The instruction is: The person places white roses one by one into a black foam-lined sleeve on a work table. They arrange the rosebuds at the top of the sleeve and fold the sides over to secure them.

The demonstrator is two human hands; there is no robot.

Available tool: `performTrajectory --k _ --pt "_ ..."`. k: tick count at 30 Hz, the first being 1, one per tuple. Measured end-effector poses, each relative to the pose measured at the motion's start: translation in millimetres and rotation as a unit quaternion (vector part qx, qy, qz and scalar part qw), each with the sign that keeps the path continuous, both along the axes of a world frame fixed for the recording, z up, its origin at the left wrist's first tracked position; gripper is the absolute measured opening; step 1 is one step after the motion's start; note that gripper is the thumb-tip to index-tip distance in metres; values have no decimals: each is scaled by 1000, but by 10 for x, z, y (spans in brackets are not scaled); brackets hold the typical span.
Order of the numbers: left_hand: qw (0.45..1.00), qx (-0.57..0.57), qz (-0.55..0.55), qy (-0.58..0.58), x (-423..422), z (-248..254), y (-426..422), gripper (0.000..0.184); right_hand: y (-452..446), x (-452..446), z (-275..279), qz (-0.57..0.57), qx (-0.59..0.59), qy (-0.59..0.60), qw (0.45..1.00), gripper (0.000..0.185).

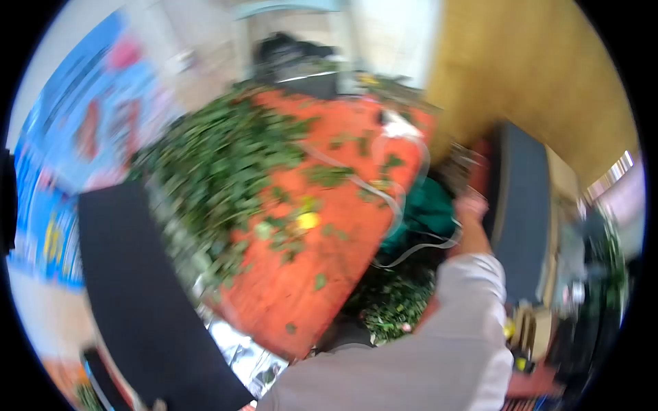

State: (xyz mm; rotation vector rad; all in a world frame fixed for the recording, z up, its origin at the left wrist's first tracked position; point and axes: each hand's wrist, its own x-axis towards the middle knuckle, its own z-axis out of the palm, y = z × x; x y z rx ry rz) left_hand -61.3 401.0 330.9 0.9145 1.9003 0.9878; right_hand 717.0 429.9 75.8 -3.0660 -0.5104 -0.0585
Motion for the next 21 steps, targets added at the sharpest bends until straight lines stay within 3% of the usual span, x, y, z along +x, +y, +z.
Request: performTrajectory --k 1,2,3,5,6,8,9,11,12,14,15,16,17,18,19,21 --pt "980 29 -128 151 227 197 119 44 -27 172 -196 97 -3 -126 987 36" --pt "984 29 -176 21 238 211 203 49 -101 434 -276 69 -59 -10 996 32" --pt "964 38 -240 -110 151 182 309 55 -85 495 -321 68 -137 -29 988 32" --pt "947 3 -301 -116 -57 186 411 63 -11 271 -104 42 -176 -2 984 36" --pt "953 9 -275 -126 -53 185 439 62 -14 130 -4 51 -175 -4 983 36" --pt "956 15 -252 -148 -131 111 438 61 -27 -124 111 92 -307 35 947 41" --pt "945 -4 -287 -157 -286 50 447 63 -101 125 -215 113 -349 55 929 47" --pt "944 22 -302 -133 -250 63 405 63 -225 204 -596 95 -258 -72 959 49" --pt "943 44 -312 -108 -301 40 377 58 -11 65 -418 107 -253 -76 958 49" --pt "935 7 -348 -60 -317 189 385 56 383 -516 224 274 -32 -145 950 54" --pt "919 -33 -393 -14 -300 275 409 53 667 -760 458 346 77 -96 930 57" --pt "911 -10 -405 79 -218 328 424 51 977 -1085 707 405 147 -51 901 58" --pt "912 -9 -402 81 -73 498 433 51 1206 -1488 999 454 214 74 862 59" --pt "869 -77 -440 213 107 747 415 50 1452 -1722 997 506 272 132 808 67" --pt "806 -143 -464 337 227 910 361 49 1566 -2241 1264 507 418 439 613 73" --pt "737 -74 -545 393 351 1076 171 43 1757 -2899 1566 537 367 601 465 82"
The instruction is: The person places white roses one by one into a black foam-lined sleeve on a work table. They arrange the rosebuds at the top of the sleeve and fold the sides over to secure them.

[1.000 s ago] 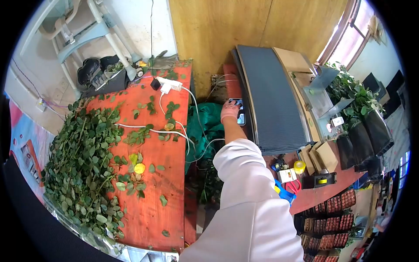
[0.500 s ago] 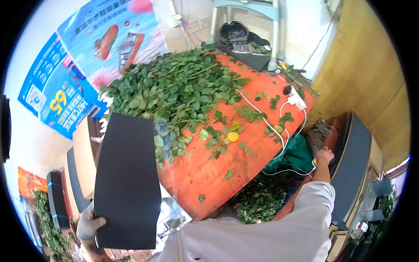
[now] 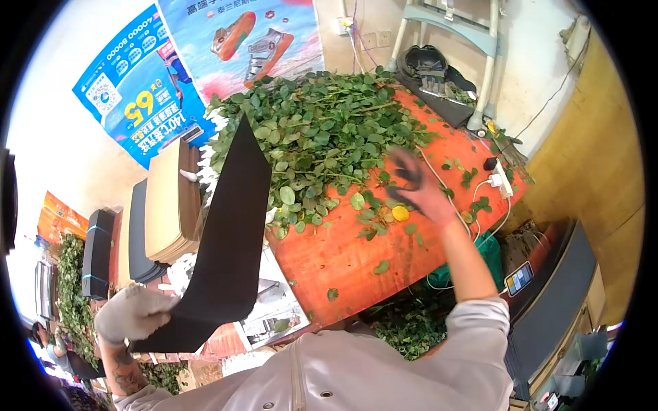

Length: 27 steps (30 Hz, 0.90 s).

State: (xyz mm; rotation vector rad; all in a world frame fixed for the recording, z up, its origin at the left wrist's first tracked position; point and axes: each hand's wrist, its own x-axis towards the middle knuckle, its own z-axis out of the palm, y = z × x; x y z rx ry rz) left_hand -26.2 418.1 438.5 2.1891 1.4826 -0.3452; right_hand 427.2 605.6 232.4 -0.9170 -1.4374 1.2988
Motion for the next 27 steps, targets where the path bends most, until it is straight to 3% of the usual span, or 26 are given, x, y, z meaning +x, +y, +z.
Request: performTrajectory --k 1,3,6,8,9,10,11,13,14,16,17,18,19,20,21,22,24,26,27 --pt "998 39 -11 -43 -9 68 -159 44 54 -311 144 77 -16 66 995 84" --pt "991 82 -21 -107 -80 78 -505 45 450 -742 15 154 131 105 974 92" --pt "989 92 49 -103 -112 62 -929 47 631 -1350 211 192 188 95 959 99" --pt "974 108 92 -175 -171 -58 -1176 47 601 -1720 377 348 73 163 920 101" --pt "966 110 119 -203 -230 -178 -1313 45 698 -1883 305 431 55 102 895 104" --pt "963 107 136 -204 -250 -259 -1465 45 545 -2035 380 505 -1 108 856 89" --pt "951 131 153 -235 -272 -321 -1602 43 446 -2044 596 529 26 -134 838 87" --pt "926 191 197 -261 -271 -373 -1795 39 410 -1979 516 552 50 -305 775 73" --pt "919 198 214 -266 -348 -452 -1935 39 401 -1897 279 581 40 -242 776 60" --pt "880 225 333 -253 -517 -696 -2229 37 313 -1665 619 512 88 -74 851 40" --pt "848 219 393 -278 -531 -802 -2203 33 351 -1472 814 381 93 -106 914 35" --pt "804 219 455 -313 -594 -1056 -2235 30 303 -1485 1208 358 159 -50 919 32" --pt "796 177 488 -311 -620 -1273 -2156 28 276 -1522 1561 320 210 -44 923 33" --pt "806 256 421 -327 -682 -1561 -2122 26 270 -1551 1844 286 253 -57 922 33" --pt "765 185 460 -411 -687 -1765 -2000 27 257 -1599 2125 254 291 -75 919 34" --pt "793 115 449 -396 -841 -2009 -2018 29 243 -1676 2381 231 319 -99 914 35" --pt "770 20 474 -427 -1004 -2264 -2081 31 220 -1884 2838 197 365 -146 898 36" --pt "756 196 454 -429 -1174 -2238 -2025 32 178 -2118 3224 174 394 -193 882 37" --pt "720 253 468 -446 -1225 -2140 -1967 33 183 -2249 3410 164 405 -216 873 38"
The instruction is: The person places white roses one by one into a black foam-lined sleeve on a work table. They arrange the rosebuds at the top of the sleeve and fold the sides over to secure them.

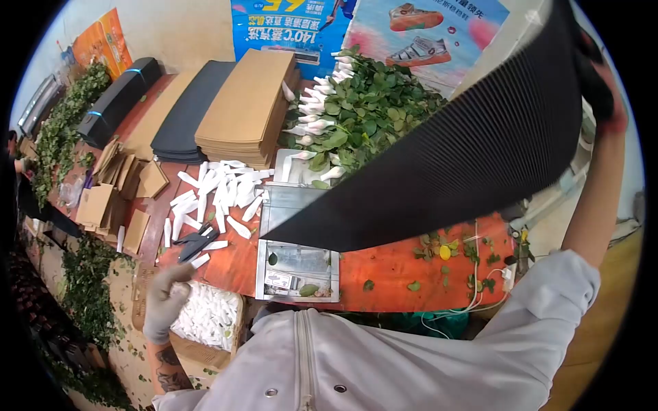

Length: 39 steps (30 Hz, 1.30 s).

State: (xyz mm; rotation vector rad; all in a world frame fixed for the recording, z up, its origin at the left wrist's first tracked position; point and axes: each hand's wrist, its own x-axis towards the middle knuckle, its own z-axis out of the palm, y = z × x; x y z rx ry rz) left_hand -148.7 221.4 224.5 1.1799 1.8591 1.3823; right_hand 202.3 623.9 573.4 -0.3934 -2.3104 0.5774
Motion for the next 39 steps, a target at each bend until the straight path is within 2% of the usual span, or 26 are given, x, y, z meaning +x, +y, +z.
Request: performTrajectory --k 3,6,7,9,11,12,15,16,17,18,19,20,22,23,24,25,27,28,29,30,31,33,34,36,37,39 --pt "951 307 0 26 94 431 498 35 -12 -427 489 -33 41 -48 997 41" --pt "891 387 -84 220 25 733 871 33 -120 -831 886 -29 28 -100 994 43" --pt "869 386 -154 268 1 831 952 31 -154 -950 987 -1 -16 -146 989 44" --pt "838 432 -149 299 90 996 1073 26 -361 -1257 1105 85 -161 -279 943 41" --pt "790 523 -248 203 252 806 1276 20 -165 -1514 1154 -94 -18 -259 961 41" --pt "789 525 -250 197 386 792 1299 20 -134 -1630 1021 -95 -58 -220 969 45" --pt "761 525 -309 223 666 922 1471 17 203 -1960 729 -237 -105 -279 925 31" --pt "794 357 -399 289 617 1012 1683 26 444 -2023 605 -180 -187 -271 927 34" --pt "794 173 -471 343 567 1056 1825 35 524 -2188 386 -135 -141 -338 921 39" --pt "823 150 -437 331 555 823 1977 36 406 -2392 119 -202 -33 -392 897 41" --pt "849 126 -402 318 552 452 2178 38 653 -2380 -139 -177 1 -388 904 47" --pt "851 113 -418 297 541 177 2341 40 1065 -2390 -343 -92 76 -429 895 54" --pt "840 71 -457 284 466 -290 2587 45 772 -2645 -939 -184 172 -480 840 49" --pt "824 39 -484 291 403 -489 2655 47 898 -2624 -1238 -140 185 -434 870 44" --pt "825 12 -514 234 330 -642 2677 50 847 -2647 -1441 -129 254 -458 842 46" --pt "823 -16 -540 175 247 -802 2704 53 843 -2502 -1777 -143 547 -375 734 50" --pt "794 -25 -587 154 113 -1237 2728 54 312 -2362 -1949 -47 460 -329 823 51" --pt "794 -79 -590 -123 99 -1884 2699 51 217 -2216 -2141 42 437 -267 858 52" --pt "802 -109 -587 9 75 -1765 2670 47 49 -2055 -2248 125 307 -334 882 50" --pt "788 -139 -583 141 50 -1632 2639 44 -110 -2045 -2201 202 59 -429 879 50" --pt "803 -98 -579 102 23 -1463 2584 45 -231 -2053 -2168 262 -197 -490 808 50" --pt "759 -168 -603 -180 11 -1397 2512 44 -39 -1936 -2714 344 -393 -502 689 54" --pt "757 -177 -601 -185 11 -1305 2482 44 -14 -1921 -2961 350 -399 -497 686 54" --pt "778 -176 -575 -182 -11 -1078 2394 44 -131 -1915 -3561 293 -324 -481 760 57" --pt "777 -185 -572 -185 -43 -1002 2371 44 -201 -1827 -4151 294 -233 -430 821 55" --pt "767 -181 -590 -176 -120 -883 2336 46 -354 -1719 -4908 280 103 -411 861 49"
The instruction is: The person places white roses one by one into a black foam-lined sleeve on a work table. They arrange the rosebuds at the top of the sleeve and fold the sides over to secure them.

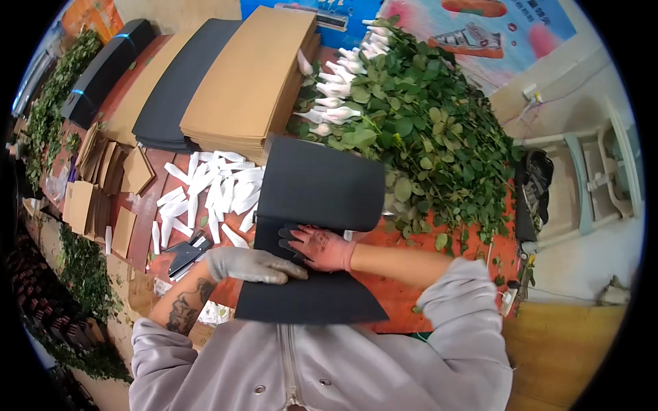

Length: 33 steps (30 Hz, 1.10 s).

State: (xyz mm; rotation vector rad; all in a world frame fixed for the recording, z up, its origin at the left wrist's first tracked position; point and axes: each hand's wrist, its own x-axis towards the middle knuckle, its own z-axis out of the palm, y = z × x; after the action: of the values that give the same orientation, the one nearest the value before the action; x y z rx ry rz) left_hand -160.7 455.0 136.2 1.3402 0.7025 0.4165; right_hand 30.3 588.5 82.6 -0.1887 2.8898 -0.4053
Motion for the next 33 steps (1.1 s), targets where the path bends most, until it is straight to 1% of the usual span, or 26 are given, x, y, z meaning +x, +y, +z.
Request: performTrajectory --k 2,3,4,6,7,8,10,11,12,13,15,16,17,18,19,20,22,24,26,27,28,29,30,31,32,33 --pt "998 -43 12 -33 -75 -35 -60 47 -25 -18 -187 10 3 -3 1000 47" --pt "999 -15 6 -51 -82 -164 -58 47 -53 4 -263 13 13 -8 1000 45" --pt "998 17 4 -65 -121 -225 -60 47 -51 -17 -229 22 5 -3 1000 45" --pt "997 -5 35 -62 -143 -140 -89 44 -46 -29 -13 -4 24 -71 997 51" --pt "996 -12 47 -72 -145 -137 -126 44 -62 -22 48 3 56 -66 996 48" --pt "994 -18 60 -85 -132 -149 -158 44 -95 -55 88 5 54 -69 996 48" --pt "992 -21 69 -108 -128 -221 -213 45 -145 -144 161 -13 40 -66 997 37" --pt "989 -21 76 -125 -125 -246 -212 45 -157 -175 185 2 51 -66 996 37" --pt "989 -16 73 -131 -118 -258 -195 45 -132 -149 70 0 56 -72 996 37" --pt "987 -24 62 -147 -112 -268 -174 46 -92 -100 -164 -36 -134 -22 990 39" --pt "985 -31 49 -165 -94 -243 -138 47 -71 -74 -174 -74 -318 28 945 41" --pt "978 -37 33 -201 -75 -181 -109 48 -63 -128 51 -24 -191 -12 981 44" --pt "970 -44 17 -237 -61 -141 -95 50 -56 -178 278 27 -61 -54 996 47" --pt "970 -42 16 -240 -51 -137 -95 50 -51 -191 389 79 70 -95 990 51" --pt "975 -10 7 -222 -39 -133 -87 51 -63 -179 361 76 82 -148 983 52" --pt "979 22 -3 -203 -29 -117 -73 53 -72 -152 228 74 85 -150 982 52" --pt "983 12 0 -185 -50 3 -116 55 -85 -172 -22 24 57 -150 987 54" --pt "989 -1 6 -149 -68 72 -130 55 -70 -261 -87 31 43 -157 986 57" --pt "993 9 16 -118 -67 -129 -106 53 -73 -329 -255 85 68 -165 980 56" --pt "994 -1 28 -108 -83 -226 -98 52 -50 -273 -415 85 66 -162 981 56" --pt "994 -12 38 -98 -96 -273 -101 51 -23 -156 -602 78 41 -74 993 55" --pt "995 -15 43 -91 -93 -242 -106 51 -27 -164 -558 76 15 18 997 53" --pt "996 10 58 -71 -90 -188 -118 50 -7 -134 -464 65 26 -23 997 49" --pt "996 29 77 -45 -90 -137 -186 49 -57 -166 -181 59 31 -60 996 45" --pt "990 53 110 -64 -82 -189 -257 46 -56 -100 -211 76 43 -43 995 43" --pt "989 47 136 -22 -127 -182 -288 44 -28 -48 -257 92 56 -26 994 42"
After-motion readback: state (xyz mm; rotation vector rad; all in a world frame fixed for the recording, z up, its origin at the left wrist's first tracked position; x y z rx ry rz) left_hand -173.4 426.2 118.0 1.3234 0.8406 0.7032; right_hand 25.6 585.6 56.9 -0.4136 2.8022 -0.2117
